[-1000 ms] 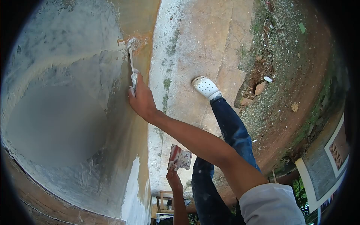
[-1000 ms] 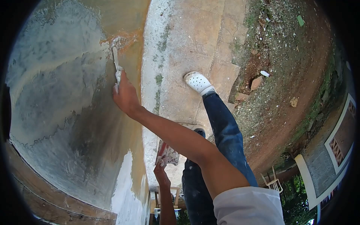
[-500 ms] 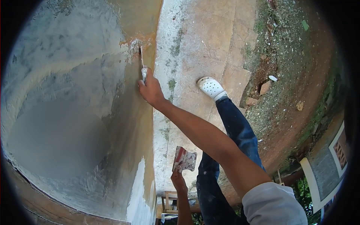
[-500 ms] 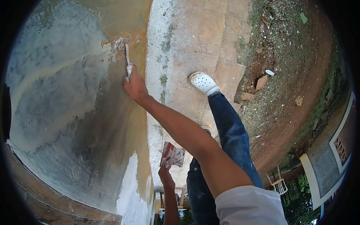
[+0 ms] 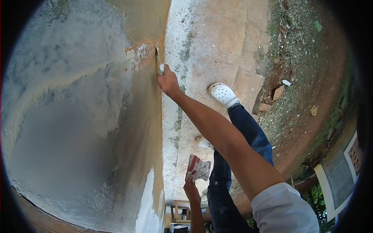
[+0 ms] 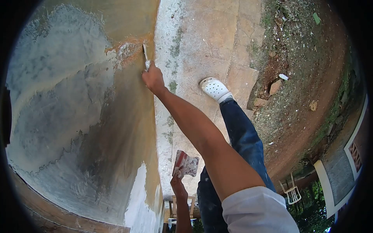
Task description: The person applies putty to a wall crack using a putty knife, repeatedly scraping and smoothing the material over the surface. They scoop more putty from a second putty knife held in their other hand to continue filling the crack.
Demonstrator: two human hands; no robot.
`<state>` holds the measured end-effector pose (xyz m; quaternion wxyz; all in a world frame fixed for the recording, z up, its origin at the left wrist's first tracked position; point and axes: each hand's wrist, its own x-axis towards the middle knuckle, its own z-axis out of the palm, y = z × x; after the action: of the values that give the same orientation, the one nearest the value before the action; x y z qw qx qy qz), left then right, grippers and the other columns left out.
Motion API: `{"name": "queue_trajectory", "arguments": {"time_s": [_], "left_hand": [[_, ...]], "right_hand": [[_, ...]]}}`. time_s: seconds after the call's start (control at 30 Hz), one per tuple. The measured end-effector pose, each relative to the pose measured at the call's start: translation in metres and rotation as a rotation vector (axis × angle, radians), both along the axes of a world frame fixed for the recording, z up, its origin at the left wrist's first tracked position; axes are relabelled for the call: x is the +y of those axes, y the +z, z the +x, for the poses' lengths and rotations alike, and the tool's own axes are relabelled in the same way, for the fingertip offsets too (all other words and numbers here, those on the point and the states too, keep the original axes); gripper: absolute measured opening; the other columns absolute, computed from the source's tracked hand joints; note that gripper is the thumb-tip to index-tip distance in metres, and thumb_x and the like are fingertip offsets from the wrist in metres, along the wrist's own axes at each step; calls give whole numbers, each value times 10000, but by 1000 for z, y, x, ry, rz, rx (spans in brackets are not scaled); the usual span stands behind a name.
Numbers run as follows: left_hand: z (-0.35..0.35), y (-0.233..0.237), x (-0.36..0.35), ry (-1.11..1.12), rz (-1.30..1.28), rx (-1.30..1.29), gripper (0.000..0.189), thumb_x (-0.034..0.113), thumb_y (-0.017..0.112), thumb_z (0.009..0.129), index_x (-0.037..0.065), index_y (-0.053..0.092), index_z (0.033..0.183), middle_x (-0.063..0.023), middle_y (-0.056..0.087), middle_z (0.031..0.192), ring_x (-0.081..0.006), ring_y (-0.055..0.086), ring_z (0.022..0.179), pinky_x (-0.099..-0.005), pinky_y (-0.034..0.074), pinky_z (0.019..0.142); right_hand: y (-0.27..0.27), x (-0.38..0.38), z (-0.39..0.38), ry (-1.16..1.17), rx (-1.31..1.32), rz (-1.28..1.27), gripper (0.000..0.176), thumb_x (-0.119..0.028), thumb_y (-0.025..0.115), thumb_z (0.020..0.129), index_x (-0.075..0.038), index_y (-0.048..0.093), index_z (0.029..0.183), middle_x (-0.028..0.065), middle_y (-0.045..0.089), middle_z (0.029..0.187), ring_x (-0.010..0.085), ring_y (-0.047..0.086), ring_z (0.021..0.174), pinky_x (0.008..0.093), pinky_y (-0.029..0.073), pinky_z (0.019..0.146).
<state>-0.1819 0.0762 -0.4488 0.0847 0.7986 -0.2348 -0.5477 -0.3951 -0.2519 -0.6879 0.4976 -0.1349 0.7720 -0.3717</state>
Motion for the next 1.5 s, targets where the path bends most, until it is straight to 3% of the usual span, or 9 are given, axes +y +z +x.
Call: {"name": "queue_trajectory", "arguments": {"time_s": [0.13, 0.23, 0.43, 0.5, 0.57, 0.67, 0.77, 1.2, 1.5], "left_hand": [[3, 0, 3, -8, -8, -24, 362, 194, 593, 984, -93, 634, 1201, -135, 676, 1132, -188, 589, 1042, -318, 438, 963], [13, 0, 12, 73, 33, -50, 355, 201, 600, 983, -88, 642, 1187, -123, 678, 1109, -179, 589, 1030, -312, 435, 961], [13, -4, 14, 166, -1, -5, 338, 194, 604, 985, -83, 637, 1177, -98, 667, 1101, -166, 580, 1022, -311, 437, 947], [5, -2, 7, 137, 19, -9, 341, 191, 602, 986, -81, 629, 1190, -100, 661, 1120, -164, 577, 1029, -309, 436, 948], [1, 2, 3, 110, 41, -16, 344, 188, 600, 987, -80, 622, 1202, -102, 656, 1140, -163, 574, 1036, -307, 435, 949], [0, -1, 0, 85, 41, -1, 342, 182, 596, 989, -79, 618, 1207, -102, 653, 1145, -161, 572, 1035, -301, 434, 947], [-2, -3, 1, 120, 16, 24, 337, 188, 591, 993, -75, 624, 1201, -100, 660, 1123, -155, 572, 1022, -300, 434, 942], [-2, -13, -13, 64, -5, -3, 339, 197, 595, 978, -87, 653, 1154, -118, 681, 1085, -175, 590, 1001, -319, 443, 936], [-7, -16, -26, 54, 21, 1, 340, 193, 598, 978, -85, 648, 1166, -123, 673, 1106, -179, 584, 1012, -319, 441, 939]], "right_hand": [[-7, -4, 12, -199, 33, -144, 498, -170, 571, 830, 38, 471, 1271, 256, 656, 867, 374, 659, 742, 444, 510, 708], [-74, -1, -3, 402, -249, -115, 464, -223, 585, 803, 78, 558, 1155, 320, 652, 921, 480, 643, 929, 488, 513, 859], [-41, -9, -24, -164, 102, -77, 449, -243, 581, 798, 131, 586, 1045, 308, 669, 925, 443, 674, 933, 467, 537, 848], [-45, -11, -26, 584, -13, -35, 447, -193, 572, 836, 124, 518, 1146, 303, 671, 893, 464, 665, 912, 490, 527, 808], [-30, -3, -23, 407, -249, 180, 464, -169, 565, 849, 107, 464, 1209, 310, 660, 882, 482, 658, 885, 505, 517, 787], [-10, -10, -6, -234, -91, -163, 485, -207, 569, 830, 128, 473, 1168, 333, 659, 920, 486, 655, 906, 500, 518, 819], [-37, -13, 10, 47, -94, 65, 442, -190, 555, 846, 97, 462, 1169, 364, 640, 920, 512, 632, 915, 519, 500, 819], [-39, -15, 15, -237, -231, -263, 421, -182, 536, 868, 32, 444, 1219, 282, 657, 835, 393, 679, 782, 448, 530, 651], [-31, -20, -2, -182, -111, 38, 437, -212, 540, 834, 134, 453, 1086, 315, 648, 874, 391, 678, 790, 454, 530, 677]]}}
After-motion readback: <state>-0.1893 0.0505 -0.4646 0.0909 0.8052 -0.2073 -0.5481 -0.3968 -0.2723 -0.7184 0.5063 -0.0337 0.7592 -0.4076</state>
